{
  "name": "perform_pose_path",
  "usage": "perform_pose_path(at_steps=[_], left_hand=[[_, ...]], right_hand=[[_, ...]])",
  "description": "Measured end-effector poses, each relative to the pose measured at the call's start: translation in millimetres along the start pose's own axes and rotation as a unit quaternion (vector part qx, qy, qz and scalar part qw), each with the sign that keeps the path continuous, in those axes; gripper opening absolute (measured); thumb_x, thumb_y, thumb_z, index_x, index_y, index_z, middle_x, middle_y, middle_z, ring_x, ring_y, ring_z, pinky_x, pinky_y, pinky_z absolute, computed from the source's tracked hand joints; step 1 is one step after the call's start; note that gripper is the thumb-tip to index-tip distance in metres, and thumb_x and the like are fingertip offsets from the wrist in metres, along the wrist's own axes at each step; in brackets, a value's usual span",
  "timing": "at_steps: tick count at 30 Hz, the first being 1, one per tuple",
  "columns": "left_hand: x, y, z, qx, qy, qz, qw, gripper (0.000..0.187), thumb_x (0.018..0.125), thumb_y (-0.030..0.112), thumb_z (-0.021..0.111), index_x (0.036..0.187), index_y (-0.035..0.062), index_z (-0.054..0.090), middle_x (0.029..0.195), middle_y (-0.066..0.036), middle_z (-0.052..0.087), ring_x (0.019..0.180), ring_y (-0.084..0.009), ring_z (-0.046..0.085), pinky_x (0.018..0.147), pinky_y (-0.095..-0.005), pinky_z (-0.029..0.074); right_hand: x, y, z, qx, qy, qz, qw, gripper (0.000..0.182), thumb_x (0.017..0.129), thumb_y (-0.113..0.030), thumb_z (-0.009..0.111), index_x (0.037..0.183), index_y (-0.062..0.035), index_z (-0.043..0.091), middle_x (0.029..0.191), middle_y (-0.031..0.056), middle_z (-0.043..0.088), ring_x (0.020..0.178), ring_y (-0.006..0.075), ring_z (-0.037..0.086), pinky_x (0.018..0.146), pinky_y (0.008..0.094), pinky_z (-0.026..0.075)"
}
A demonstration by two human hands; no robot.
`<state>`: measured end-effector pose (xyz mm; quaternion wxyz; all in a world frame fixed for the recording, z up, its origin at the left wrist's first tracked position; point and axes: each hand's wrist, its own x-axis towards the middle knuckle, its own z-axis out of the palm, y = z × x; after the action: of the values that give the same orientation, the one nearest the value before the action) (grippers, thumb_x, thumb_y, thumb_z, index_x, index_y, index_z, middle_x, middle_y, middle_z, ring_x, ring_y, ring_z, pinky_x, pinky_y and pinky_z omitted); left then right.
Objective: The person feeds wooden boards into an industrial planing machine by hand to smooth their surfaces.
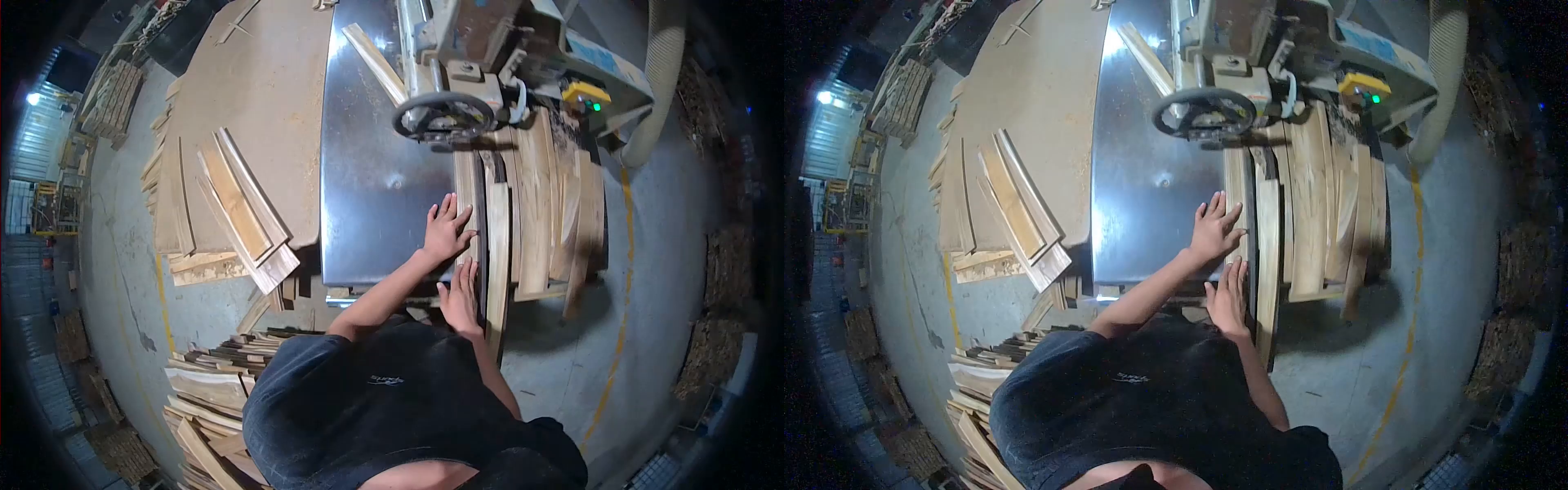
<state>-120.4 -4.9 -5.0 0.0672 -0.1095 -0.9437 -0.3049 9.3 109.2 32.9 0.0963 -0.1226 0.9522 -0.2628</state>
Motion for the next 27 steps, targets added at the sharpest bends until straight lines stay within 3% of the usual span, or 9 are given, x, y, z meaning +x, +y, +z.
perform_pose_path(at_steps=[6,9,11,12,13,15,18,21,27], left_hand=[[48.1,-52.1,-18.6,-0.041,-0.011,0.048,0.998,0.055,0.084,0.04,0.067,0.132,0.0139,0.059,0.145,-0.028,0.04,0.139,-0.0382,0.035,0.108,-0.0551,0.029],[65.5,-114.8,-46.9,-0.264,-0.055,0.06,0.961,0.024,0.086,0.012,0.062,0.108,0.005,0.068,0.119,-0.021,0.063,0.119,-0.038,0.055,0.097,-0.0425,0.043],[82.3,-134.6,-61.2,-0.253,0.21,-0.173,0.928,0.018,0.083,0.005,0.061,0.099,0.0033,0.068,0.101,-0.015,0.068,0.105,-0.035,0.06,0.092,-0.0396,0.046],[100.2,-154.9,-71.8,-0.195,0.276,-0.182,0.923,0.02,0.083,0.005,0.061,0.101,0.0034,0.068,0.103,-0.016,0.067,0.104,-0.0355,0.059,0.091,-0.0417,0.046],[126.6,-176.9,-81.9,-0.135,0.34,-0.19,0.911,0.021,0.084,0.006,0.06,0.104,0.0036,0.068,0.104,-0.016,0.066,0.103,-0.036,0.058,0.09,-0.0437,0.045],[179.8,-208.7,-95.1,-0.08,0.374,-0.196,0.903,0.031,0.084,0.015,0.063,0.113,0.0059,0.066,0.112,-0.019,0.063,0.11,-0.0383,0.055,0.094,-0.0439,0.044],[248.3,-227.7,-100.3,-0.062,0.271,-0.245,0.929,0.053,0.078,0.036,0.069,0.126,0.0137,0.062,0.133,-0.024,0.049,0.126,-0.041,0.042,0.103,-0.0509,0.035],[290.2,-238.2,-97.1,-0.005,0.16,-0.234,0.959,0.064,0.073,0.047,0.07,0.131,0.0204,0.06,0.149,-0.028,0.03,0.141,-0.0426,0.024,0.109,-0.0567,0.026],[297.0,-260.3,-110.2,0.032,0.247,-0.241,0.938,0.07,0.067,0.037,0.068,0.133,0.0171,0.059,0.15,-0.03,0.03,0.142,-0.0421,0.025,0.112,-0.0521,0.024]], right_hand=[[58.9,-26.1,1.5,-0.01,0.027,0.06,0.998,0.08,0.09,-0.034,0.063,0.137,0.0201,0.03,0.152,0.0367,0.012,0.144,0.0512,0.007,0.117,0.0497,0.018],[68.4,-25.0,14.6,-0.009,0.024,0.101,0.995,0.089,0.086,-0.039,0.068,0.14,0.0186,0.028,0.154,0.0355,0.009,0.144,0.0518,0.003,0.118,0.0486,0.017],[69.1,-19.0,18.5,0.049,0.022,0.131,0.99,0.086,0.087,-0.037,0.068,0.142,0.0154,0.028,0.156,0.0319,0.001,0.144,0.0505,-0.005,0.118,0.0475,0.016],[68.4,-21.1,22.0,-0.004,0.101,0.139,0.985,0.072,0.087,-0.036,0.067,0.137,0.0105,0.043,0.153,0.0277,0.026,0.144,0.0448,0.02,0.113,0.0447,0.03],[68.8,-21.5,21.6,-0.074,0.22,0.117,0.966,0.046,0.089,-0.024,0.066,0.123,0.0069,0.06,0.138,0.0216,0.052,0.128,0.0385,0.05,0.101,0.0417,0.047],[68.2,-6.3,21.5,-0.064,0.294,0.068,0.951,0.025,0.09,-0.01,0.064,0.111,0.0024,0.069,0.124,0.0162,0.064,0.111,0.035,0.064,0.089,0.0399,0.055],[71.2,-12.4,39.5,-0.033,0.308,0.164,0.937,0.019,0.091,-0.003,0.061,0.108,0.0008,0.069,0.124,0.0122,0.065,0.117,0.034,0.06,0.096,0.04,0.051],[68.8,-4.7,41.3,-0.049,0.287,0.125,0.949,0.015,0.095,-0.004,0.056,0.102,-0.001,0.069,0.123,0.0126,0.065,0.119,0.0342,0.059,0.1,0.0412,0.049],[75.1,7.0,41.4,-0.007,0.277,0.114,0.954,0.015,0.093,-0.002,0.056,0.102,-0.0034,0.069,0.121,0.0143,0.066,0.12,0.0353,0.058,0.1,0.041,0.048]])
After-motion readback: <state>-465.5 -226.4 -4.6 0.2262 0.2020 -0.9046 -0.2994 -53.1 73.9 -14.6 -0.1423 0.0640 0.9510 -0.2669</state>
